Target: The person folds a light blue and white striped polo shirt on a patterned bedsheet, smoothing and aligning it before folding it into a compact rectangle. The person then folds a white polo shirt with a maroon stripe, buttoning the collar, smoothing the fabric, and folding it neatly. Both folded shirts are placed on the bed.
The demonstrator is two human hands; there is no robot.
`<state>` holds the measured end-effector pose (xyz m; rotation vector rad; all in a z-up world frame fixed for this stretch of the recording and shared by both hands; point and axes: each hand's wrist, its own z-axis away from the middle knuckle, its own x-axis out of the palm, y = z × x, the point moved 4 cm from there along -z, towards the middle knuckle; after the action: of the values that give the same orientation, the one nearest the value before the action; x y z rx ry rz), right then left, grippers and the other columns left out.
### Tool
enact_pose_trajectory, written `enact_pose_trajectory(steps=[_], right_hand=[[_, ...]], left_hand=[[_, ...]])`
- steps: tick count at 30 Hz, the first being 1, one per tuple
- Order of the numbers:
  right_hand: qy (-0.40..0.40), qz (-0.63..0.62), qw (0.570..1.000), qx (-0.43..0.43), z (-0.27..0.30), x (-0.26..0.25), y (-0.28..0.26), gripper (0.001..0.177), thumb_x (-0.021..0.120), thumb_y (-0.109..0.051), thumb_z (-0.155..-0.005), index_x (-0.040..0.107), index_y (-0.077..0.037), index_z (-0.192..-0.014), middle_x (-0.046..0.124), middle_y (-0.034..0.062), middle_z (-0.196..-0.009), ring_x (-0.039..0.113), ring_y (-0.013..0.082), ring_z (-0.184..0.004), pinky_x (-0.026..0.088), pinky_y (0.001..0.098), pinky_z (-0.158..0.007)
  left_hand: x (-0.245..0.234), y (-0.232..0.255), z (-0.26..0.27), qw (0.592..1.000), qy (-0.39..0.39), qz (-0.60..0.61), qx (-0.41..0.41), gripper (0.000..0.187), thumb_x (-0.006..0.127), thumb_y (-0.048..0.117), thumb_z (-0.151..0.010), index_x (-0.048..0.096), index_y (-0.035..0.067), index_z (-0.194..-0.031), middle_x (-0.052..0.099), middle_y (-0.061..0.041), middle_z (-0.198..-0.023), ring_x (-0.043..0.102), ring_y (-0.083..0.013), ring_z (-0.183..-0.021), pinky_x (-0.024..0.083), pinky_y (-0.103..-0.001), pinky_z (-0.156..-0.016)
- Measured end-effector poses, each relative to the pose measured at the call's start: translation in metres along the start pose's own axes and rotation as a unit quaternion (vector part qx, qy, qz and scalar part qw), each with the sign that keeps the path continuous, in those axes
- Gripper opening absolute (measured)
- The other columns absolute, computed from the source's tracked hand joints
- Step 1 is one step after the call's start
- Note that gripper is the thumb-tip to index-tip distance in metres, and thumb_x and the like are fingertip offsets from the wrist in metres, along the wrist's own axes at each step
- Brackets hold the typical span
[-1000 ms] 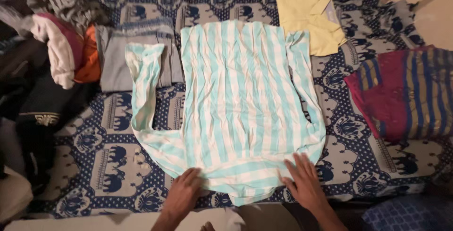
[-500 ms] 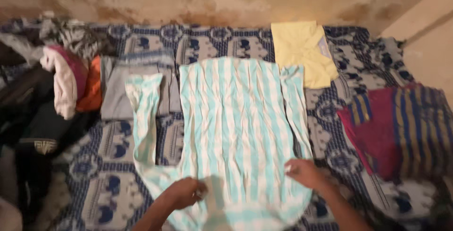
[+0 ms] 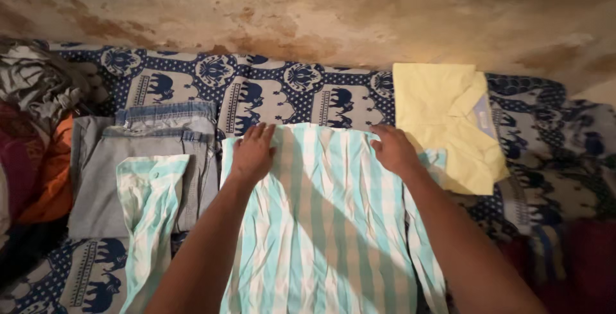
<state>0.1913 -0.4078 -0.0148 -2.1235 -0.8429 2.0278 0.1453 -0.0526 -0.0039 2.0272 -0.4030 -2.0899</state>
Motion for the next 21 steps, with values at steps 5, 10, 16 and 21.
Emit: enact_pose_trajectory(steps=[5, 10, 16, 21], right_hand=[[-0.071, 0.183, 0.980, 0.045, -0.007, 0.003, 0.017, 0.029, 0.071, -0.026, -0.086, 0.068, -0.008, -0.109, 0.069, 0.0156, -0.111, 0.061, 0.0391, -0.110, 0.051, 0.0501, -0.089], [-0.104, 0.228, 0.968, 0.036, 0.002, -0.003, 0.042, 0.027, 0.066, -0.034, -0.097, 0.068, -0.007, -0.098, 0.071, 0.0122, -0.104, 0.064, 0.0372, -0.101, 0.055, 0.0496, -0.084], [-0.054, 0.298, 0.950, 0.076, -0.003, -0.008, 0.025, 0.025, 0.070, -0.032, -0.095, 0.069, -0.007, -0.099, 0.072, 0.0105, -0.101, 0.064, 0.0342, -0.100, 0.054, 0.0488, -0.078], [0.061, 0.249, 0.966, 0.015, 0.008, -0.022, -0.028, 0.027, 0.078, -0.025, -0.085, 0.070, -0.006, -0.103, 0.069, 0.0148, -0.108, 0.059, 0.0361, -0.106, 0.048, 0.0504, -0.084]], left_hand=[[-0.006, -0.059, 0.004, 0.986, -0.031, -0.141, -0.086, 0.049, 0.059, 0.029, -0.094, 0.051, 0.013, -0.139, 0.052, -0.015, -0.139, 0.046, -0.0349, -0.130, 0.038, -0.055, -0.104], [-0.006, -0.098, 0.009, 0.981, -0.001, -0.195, 0.011, 0.022, 0.059, 0.018, -0.093, 0.063, 0.012, -0.114, 0.066, -0.005, -0.120, 0.057, -0.0277, -0.116, 0.045, -0.046, -0.094], [-0.026, -0.098, 0.003, 0.974, 0.042, -0.221, -0.007, 0.023, 0.060, 0.014, -0.094, 0.062, 0.009, -0.117, 0.068, -0.007, -0.116, 0.057, -0.0284, -0.116, 0.045, -0.045, -0.094], [-0.045, -0.071, 0.046, 0.974, 0.210, -0.077, 0.024, 0.055, 0.069, 0.022, -0.082, 0.055, 0.003, -0.132, 0.059, -0.018, -0.133, 0.054, -0.0383, -0.120, 0.042, -0.053, -0.093]])
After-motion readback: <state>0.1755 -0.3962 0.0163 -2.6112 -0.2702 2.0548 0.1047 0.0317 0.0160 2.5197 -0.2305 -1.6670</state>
